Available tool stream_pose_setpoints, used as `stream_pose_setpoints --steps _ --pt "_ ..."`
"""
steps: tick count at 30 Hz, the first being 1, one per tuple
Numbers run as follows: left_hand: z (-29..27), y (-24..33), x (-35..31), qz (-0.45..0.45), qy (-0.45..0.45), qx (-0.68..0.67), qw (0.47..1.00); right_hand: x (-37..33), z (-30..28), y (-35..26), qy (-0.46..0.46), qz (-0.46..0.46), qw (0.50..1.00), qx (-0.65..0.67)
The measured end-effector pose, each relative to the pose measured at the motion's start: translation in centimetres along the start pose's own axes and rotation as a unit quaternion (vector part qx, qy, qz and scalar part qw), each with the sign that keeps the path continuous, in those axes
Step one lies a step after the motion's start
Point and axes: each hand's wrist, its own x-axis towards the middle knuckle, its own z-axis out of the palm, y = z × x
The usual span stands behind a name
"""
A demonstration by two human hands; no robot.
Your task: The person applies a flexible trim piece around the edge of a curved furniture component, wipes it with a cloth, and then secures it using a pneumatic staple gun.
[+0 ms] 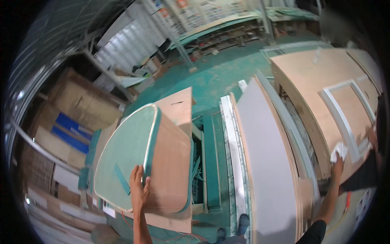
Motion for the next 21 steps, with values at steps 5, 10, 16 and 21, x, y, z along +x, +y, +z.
stream_pose_setpoints --steps 5,10,16,21 --pt "-0.1 0.9 -1.2 -0.028 0.016 -0.009 0.999 -0.4 -0.4 -1.6 -0.013 0.032 0.999 0.011" --pt "0.0 0.7 -1.6 -0.013 0.047 -0.033 0.998 -6.5 5.8 -1.4 0.031 -0.062 0.998 -0.006" --pt "-0.8 1.1 -1.6 -0.012 0.071 -0.068 0.995 -33.2 12.9 -13.5 -0.186 0.128 0.933 0.281" --pt "-0.6 0.2 -1.4 -0.066 0.178 -0.136 0.972 -49.7 10.8 -27.3 -0.436 0.14 0.743 0.488"
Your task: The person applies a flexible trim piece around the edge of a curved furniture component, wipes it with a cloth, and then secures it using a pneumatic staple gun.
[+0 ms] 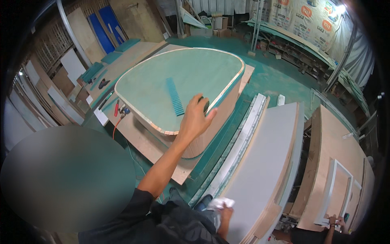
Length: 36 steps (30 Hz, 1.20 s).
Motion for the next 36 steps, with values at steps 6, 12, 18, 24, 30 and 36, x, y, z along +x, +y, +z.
stream_pose_setpoints --steps 6,12,18,24,30,36 --pt "-2.7 -3.4 1.7 -0.129 -0.049 -0.104 0.985 -11.3 6.5 -23.4 -0.331 -0.034 0.939 -0.09" --pt "-7.1 -5.2 5.9 -0.191 -0.04 0.162 0.967 -15.6 4.8 -33.8 -0.325 -0.094 0.94 -0.05" --pt "-5.8 -9.3 7.4 -0.26 -0.123 0.196 0.938 -17.4 1.8 -35.1 -0.186 -0.225 0.945 -0.147" --pt "-5.0 -10.2 8.7 -0.256 -0.171 0.156 0.939 -19.2 -1.2 -36.1 -0.061 -0.29 0.917 -0.268" --pt "-5.5 -9.6 8.6 -0.192 -0.268 0.118 0.937 -22.5 -4.1 -38.9 0.034 -0.319 0.917 -0.235" --pt "-3.8 -8.8 7.8 -0.203 -0.208 -0.205 0.935 -25.7 -8.6 -42.5 0.122 -0.422 0.867 -0.236"
